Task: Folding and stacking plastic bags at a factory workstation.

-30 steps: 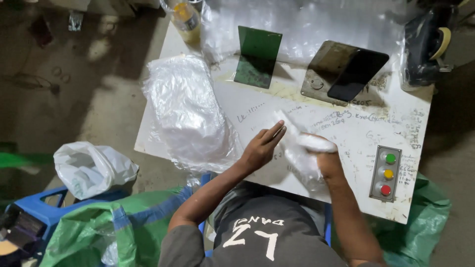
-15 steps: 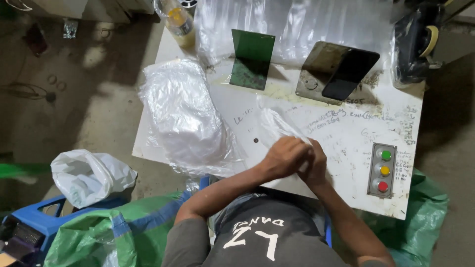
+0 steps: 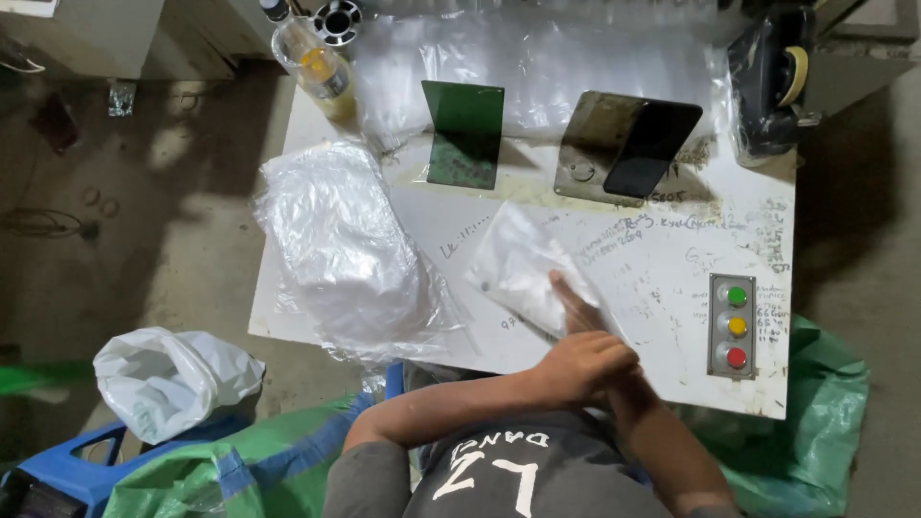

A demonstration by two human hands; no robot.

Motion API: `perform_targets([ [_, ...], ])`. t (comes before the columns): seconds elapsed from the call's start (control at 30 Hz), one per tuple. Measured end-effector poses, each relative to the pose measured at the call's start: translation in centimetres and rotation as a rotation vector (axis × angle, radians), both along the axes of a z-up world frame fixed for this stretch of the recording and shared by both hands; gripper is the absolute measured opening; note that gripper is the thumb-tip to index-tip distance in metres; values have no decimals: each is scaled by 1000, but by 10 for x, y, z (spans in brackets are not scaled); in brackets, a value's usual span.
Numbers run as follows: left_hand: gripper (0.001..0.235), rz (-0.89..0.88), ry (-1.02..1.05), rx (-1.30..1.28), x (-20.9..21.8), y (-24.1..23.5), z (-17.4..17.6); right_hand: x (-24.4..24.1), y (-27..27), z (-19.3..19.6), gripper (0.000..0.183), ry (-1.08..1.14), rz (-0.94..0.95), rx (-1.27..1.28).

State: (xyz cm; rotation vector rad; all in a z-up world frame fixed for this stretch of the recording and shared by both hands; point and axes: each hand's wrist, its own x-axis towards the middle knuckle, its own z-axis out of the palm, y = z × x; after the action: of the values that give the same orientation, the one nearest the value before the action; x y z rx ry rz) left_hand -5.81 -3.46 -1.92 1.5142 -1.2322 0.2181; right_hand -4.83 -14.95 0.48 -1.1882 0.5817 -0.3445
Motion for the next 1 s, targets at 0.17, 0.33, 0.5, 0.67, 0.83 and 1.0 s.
perform_targets([
  [0.17,54,270,-37,353,31,66,-4,5,-25,-15,35,47,-124,-461],
  [0.33,42,210,-11,321,47,76,-5,35,8,-16,43,-76,-53,-731],
  [0.5,51,413,-110,416,97,83,-3,60,87,-51,56,-363,519,-979],
  [0.67,57,501,-195,685,111,89,-21,56,68,-36,75,1,650,-1367],
  [0.83,54,580,-138,727,109,81,-30,46,2,-26,86,241,459,-1487],
  [1.0,62,626,-243,911,88,79,-54,5,-11,-26,58,192,275,-1281],
])
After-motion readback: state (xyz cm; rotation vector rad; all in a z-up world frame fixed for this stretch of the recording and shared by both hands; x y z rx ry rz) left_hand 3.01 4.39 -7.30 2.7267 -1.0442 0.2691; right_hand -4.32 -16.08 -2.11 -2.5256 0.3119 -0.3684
